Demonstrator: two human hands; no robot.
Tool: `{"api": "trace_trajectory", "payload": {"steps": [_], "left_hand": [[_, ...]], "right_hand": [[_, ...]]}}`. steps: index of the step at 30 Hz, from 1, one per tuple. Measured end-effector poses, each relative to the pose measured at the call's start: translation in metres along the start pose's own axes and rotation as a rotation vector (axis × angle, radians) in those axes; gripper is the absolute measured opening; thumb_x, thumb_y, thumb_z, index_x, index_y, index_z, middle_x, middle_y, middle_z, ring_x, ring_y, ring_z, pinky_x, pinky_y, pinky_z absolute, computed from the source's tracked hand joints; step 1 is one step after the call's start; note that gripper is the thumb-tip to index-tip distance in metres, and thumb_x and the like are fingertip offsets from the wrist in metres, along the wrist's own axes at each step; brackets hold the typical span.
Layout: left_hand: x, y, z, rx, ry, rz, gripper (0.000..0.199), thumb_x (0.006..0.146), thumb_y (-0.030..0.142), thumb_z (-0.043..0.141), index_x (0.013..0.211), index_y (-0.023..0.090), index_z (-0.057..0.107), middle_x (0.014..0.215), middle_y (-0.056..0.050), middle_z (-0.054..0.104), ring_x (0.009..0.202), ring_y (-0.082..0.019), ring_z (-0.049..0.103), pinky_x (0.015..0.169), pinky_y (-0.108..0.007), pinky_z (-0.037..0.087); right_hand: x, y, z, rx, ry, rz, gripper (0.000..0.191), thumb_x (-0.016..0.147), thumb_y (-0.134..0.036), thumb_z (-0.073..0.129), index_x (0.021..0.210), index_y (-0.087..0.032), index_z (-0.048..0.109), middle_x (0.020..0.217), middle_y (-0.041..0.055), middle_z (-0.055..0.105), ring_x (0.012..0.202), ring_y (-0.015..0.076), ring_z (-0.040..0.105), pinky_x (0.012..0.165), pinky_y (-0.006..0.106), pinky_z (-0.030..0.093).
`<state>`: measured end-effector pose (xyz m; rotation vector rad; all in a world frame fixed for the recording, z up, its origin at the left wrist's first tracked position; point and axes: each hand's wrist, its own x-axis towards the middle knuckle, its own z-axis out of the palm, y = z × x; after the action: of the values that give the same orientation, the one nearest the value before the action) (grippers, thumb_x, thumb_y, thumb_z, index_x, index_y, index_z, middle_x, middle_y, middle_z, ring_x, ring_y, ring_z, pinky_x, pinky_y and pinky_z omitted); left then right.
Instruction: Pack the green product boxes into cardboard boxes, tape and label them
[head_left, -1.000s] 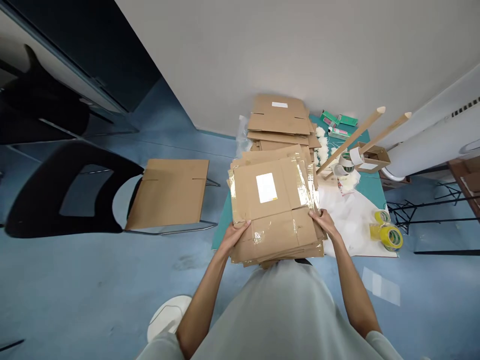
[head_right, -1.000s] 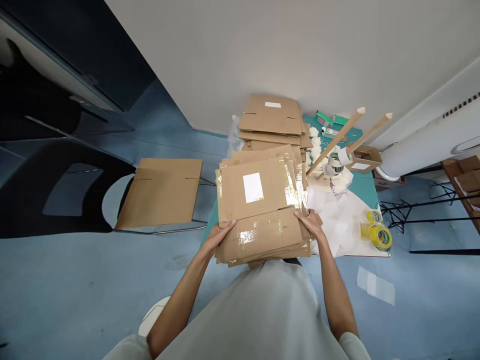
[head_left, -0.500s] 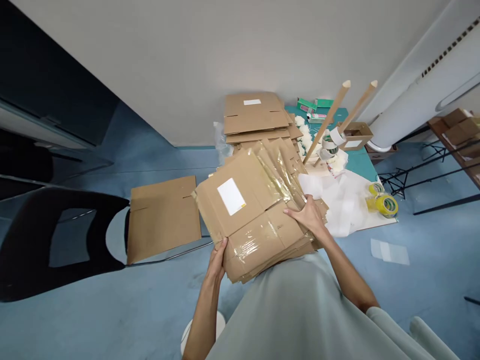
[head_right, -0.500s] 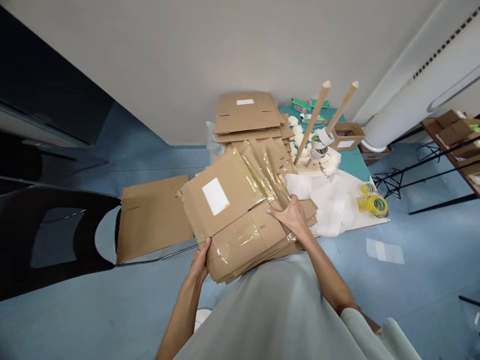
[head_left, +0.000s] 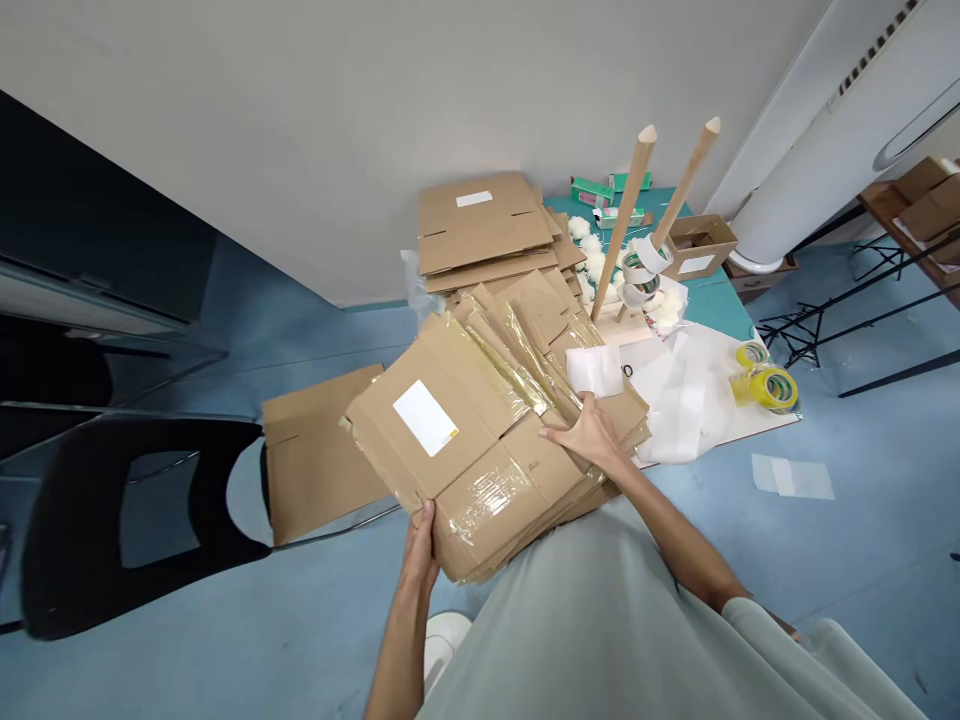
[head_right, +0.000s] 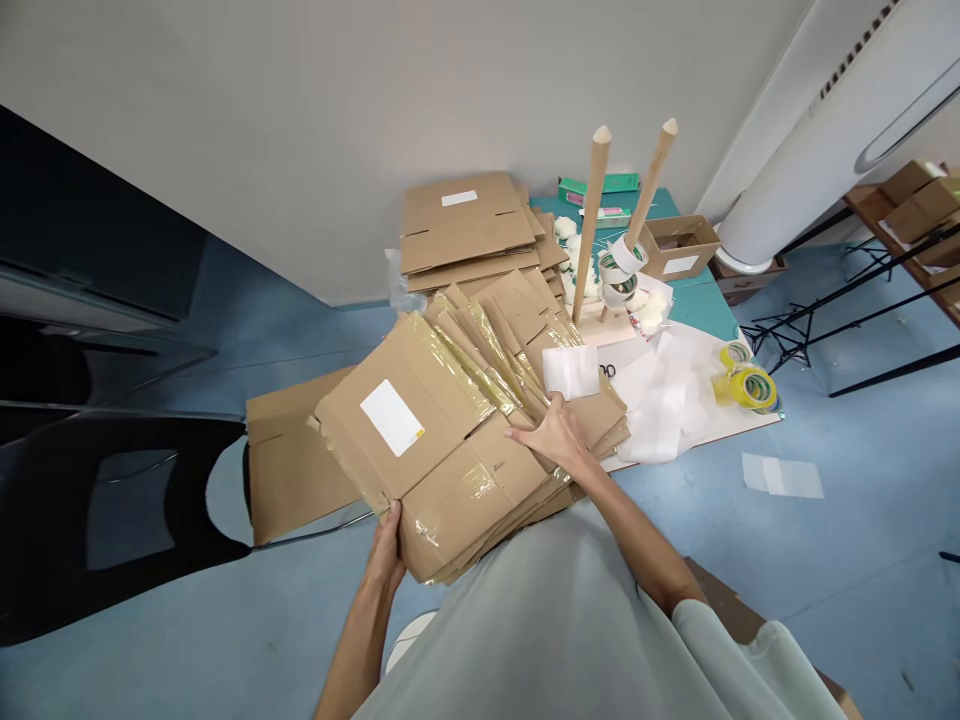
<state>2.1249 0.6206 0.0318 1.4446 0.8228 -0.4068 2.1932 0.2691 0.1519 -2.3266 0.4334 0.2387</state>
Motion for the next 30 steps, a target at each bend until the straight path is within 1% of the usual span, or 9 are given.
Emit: {"api": "trace_trajectory", "payload": {"steps": [2,5,9,12,16,20,24,27,30], "left_hand": [[-0.001,0.000,0.002,-0.087,0.049,0.037,0.065,0.096,0.070,0.076,0.142,0.026,0.068,0.148,-0.013,0.077,0.157,-0.037,0.059,0.127,-0.045,0.057],[-0.003,-0.001,0.003,-0.127,0.069,0.086,0.066,0.088,0.075,0.079,0.132,0.026,0.071,0.146,-0.011,0.078,0.157,-0.040,0.060,0.128,-0.049,0.056],[-0.006,0.003,-0.011,-0.132,0.163,0.147,0.065,0.079,0.085,0.076,0.116,0.031,0.070,0.132,-0.004,0.084,0.159,-0.042,0.056,0.129,-0.052,0.055],[-0.012,0.019,-0.025,-0.140,0.234,0.230,0.065,0.071,0.088,0.076,0.107,0.034,0.068,0.120,0.000,0.086,0.159,-0.043,0.055,0.129,-0.054,0.055],[-0.028,0.056,-0.029,-0.171,0.287,0.445,0.078,0.053,0.089,0.088,0.100,0.030,0.067,0.114,-0.004,0.084,0.142,-0.042,0.068,0.117,-0.051,0.061],[-0.041,0.103,-0.014,-0.335,0.300,0.622,0.087,0.042,0.077,0.103,0.102,0.023,0.068,0.110,-0.005,0.080,0.124,-0.029,0.073,0.113,-0.040,0.059],[-0.044,0.139,0.012,-0.347,0.277,0.789,0.090,0.042,0.079,0.102,0.096,0.018,0.064,0.109,-0.007,0.077,0.115,-0.024,0.072,0.111,-0.037,0.057],[-0.055,0.154,0.036,-0.253,0.264,0.852,0.089,0.047,0.084,0.097,0.095,0.018,0.060,0.108,-0.008,0.076,0.111,-0.023,0.072,0.108,-0.038,0.058],[-0.078,0.162,0.063,-0.179,0.176,0.907,0.083,0.053,0.082,0.094,0.095,0.020,0.060,0.106,-0.005,0.076,0.106,-0.021,0.072,0.107,-0.037,0.057]], "right_hand": [[0.003,0.001,-0.006,0.008,-0.015,0.009,0.107,0.074,-0.070,0.096,0.154,-0.016,0.049,0.136,0.0248,0.077,0.135,0.0466,0.072,0.106,0.052,0.059],[-0.002,-0.008,-0.017,0.029,-0.025,-0.020,0.107,0.072,-0.072,0.096,0.153,-0.019,0.049,0.135,0.0225,0.077,0.135,0.0472,0.072,0.106,0.054,0.059],[-0.026,-0.032,-0.029,0.099,-0.008,-0.118,0.111,0.069,-0.074,0.098,0.155,-0.022,0.049,0.144,0.0220,0.073,0.137,0.0486,0.070,0.110,0.058,0.058],[-0.043,-0.049,-0.036,0.163,0.023,-0.217,0.113,0.068,-0.075,0.099,0.157,-0.026,0.048,0.147,0.0187,0.071,0.139,0.0472,0.069,0.115,0.059,0.056],[-0.048,-0.059,-0.051,0.216,0.057,-0.256,0.117,0.065,-0.080,0.098,0.157,-0.025,0.048,0.148,0.0183,0.070,0.138,0.0463,0.070,0.113,0.061,0.058],[-0.030,-0.054,-0.070,0.299,0.128,-0.317,0.121,0.063,-0.084,0.096,0.156,-0.024,0.046,0.152,0.0189,0.066,0.143,0.0450,0.066,0.117,0.063,0.057],[-0.014,-0.033,-0.092,0.387,0.228,-0.426,0.120,0.067,-0.085,0.095,0.158,-0.027,0.042,0.160,0.0173,0.059,0.154,0.0435,0.056,0.127,0.067,0.048],[-0.022,-0.009,-0.115,0.435,0.302,-0.429,0.121,0.068,-0.084,0.095,0.160,-0.029,0.040,0.162,0.0150,0.056,0.158,0.0427,0.052,0.131,0.068,0.044],[-0.045,0.019,-0.138,0.493,0.386,-0.413,0.118,0.068,-0.078,0.098,0.159,-0.029,0.041,0.159,0.0132,0.055,0.155,0.0405,0.054,0.131,0.066,0.045]]}}
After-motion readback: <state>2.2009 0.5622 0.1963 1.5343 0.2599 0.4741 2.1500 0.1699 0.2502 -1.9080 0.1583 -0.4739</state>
